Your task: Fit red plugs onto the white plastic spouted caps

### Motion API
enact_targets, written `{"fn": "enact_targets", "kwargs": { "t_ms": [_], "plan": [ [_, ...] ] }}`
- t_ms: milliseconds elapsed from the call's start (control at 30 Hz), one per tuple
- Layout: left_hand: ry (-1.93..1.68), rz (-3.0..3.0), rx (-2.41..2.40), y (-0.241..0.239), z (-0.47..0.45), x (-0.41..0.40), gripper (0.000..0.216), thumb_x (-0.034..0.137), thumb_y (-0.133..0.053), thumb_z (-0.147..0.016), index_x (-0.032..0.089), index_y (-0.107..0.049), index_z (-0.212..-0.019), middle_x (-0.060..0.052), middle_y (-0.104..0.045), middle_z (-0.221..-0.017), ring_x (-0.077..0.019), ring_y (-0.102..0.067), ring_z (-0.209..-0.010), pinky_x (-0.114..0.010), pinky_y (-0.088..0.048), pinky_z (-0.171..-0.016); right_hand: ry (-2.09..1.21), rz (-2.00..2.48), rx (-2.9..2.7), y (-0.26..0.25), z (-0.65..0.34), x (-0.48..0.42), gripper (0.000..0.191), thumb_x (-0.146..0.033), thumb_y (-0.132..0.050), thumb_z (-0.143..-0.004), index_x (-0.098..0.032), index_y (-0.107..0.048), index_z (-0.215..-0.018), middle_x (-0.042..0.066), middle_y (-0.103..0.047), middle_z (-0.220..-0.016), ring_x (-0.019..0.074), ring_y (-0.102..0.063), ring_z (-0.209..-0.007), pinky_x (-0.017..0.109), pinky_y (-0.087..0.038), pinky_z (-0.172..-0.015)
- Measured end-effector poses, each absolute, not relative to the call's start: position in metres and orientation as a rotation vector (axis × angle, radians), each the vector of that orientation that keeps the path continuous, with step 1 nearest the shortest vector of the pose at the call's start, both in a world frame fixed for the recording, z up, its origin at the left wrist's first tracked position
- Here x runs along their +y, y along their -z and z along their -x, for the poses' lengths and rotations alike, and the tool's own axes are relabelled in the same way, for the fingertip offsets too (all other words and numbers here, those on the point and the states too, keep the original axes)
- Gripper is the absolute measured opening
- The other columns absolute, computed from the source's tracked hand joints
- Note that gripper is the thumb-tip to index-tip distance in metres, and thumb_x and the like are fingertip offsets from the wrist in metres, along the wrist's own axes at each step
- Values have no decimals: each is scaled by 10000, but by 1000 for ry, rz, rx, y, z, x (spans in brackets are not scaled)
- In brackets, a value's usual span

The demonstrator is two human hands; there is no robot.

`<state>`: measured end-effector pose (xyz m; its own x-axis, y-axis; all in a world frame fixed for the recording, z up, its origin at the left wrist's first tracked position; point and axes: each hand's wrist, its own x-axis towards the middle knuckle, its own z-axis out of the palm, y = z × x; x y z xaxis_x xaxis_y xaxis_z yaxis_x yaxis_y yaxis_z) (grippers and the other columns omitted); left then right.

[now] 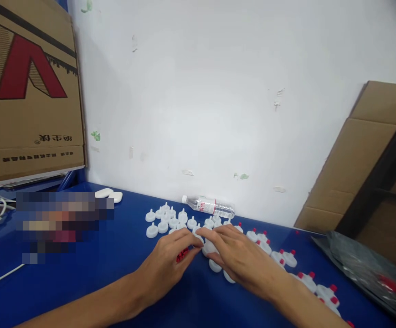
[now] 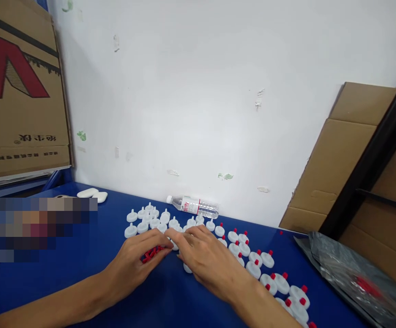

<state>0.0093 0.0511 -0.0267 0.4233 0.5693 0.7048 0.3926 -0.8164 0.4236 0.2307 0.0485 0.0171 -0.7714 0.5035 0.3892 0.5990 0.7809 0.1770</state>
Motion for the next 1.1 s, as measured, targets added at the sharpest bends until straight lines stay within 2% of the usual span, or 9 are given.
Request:
{"fn": "enact_targets", "kwargs": {
  "t_ms": [200,367,533,767,967,1100],
  "plan": [
    [-1399,-2466,778,28,-8,56,188,103,-554,-979,201,-703,-1036,-31,-711,-966,-143,-681,-854,-225,-519,-778,471,786,-2573,-13,-229,46,684,-108,-525,-970,-240,-240,-1577,96,-671,-1143,246,-628,-1059,396,-580,-882],
    [-1371,-2286,923,25,-10,56,137,133,-585,-959,199,-689,-900,2,-704,-850,-140,-665,-772,-228,-506,-729,488,740,-2577,-12,-225,42,692,-73,-471,-998,-215,-176,-1607,108,-654,-1216,248,-608,-1093,389,-589,-898],
    [-1279,-2279,982,27,-10,57,173,174,-503,-1008,211,-654,-931,13,-643,-860,-133,-617,-749,-236,-474,-699,593,639,-2488,-11,-223,42,578,-128,-518,-1015,-155,-309,-1553,104,-663,-1222,252,-609,-1098,393,-579,-929],
    [-1133,-2399,906,33,-7,57,258,159,-362,-1039,203,-560,-879,4,-564,-866,-139,-526,-760,-254,-412,-691,681,534,-2382,-16,-218,35,412,-96,-529,-1005,-107,-485,-1415,89,-700,-1180,245,-627,-1082,368,-565,-951],
    [-1076,-2392,751,26,-2,54,257,130,-350,-1012,203,-458,-792,29,-507,-786,-123,-463,-705,-242,-368,-672,795,391,-2309,-26,-211,24,346,7,-496,-945,-127,-618,-1240,112,-732,-1055,234,-676,-939,369,-585,-832],
    [-1034,-2309,708,22,-1,54,303,180,-321,-1045,198,-496,-798,28,-533,-759,-116,-476,-671,-233,-371,-652,800,376,-2311,-22,-211,26,327,14,-526,-926,-113,-635,-1207,132,-736,-1047,231,-675,-919,365,-586,-808]
  ]
}}
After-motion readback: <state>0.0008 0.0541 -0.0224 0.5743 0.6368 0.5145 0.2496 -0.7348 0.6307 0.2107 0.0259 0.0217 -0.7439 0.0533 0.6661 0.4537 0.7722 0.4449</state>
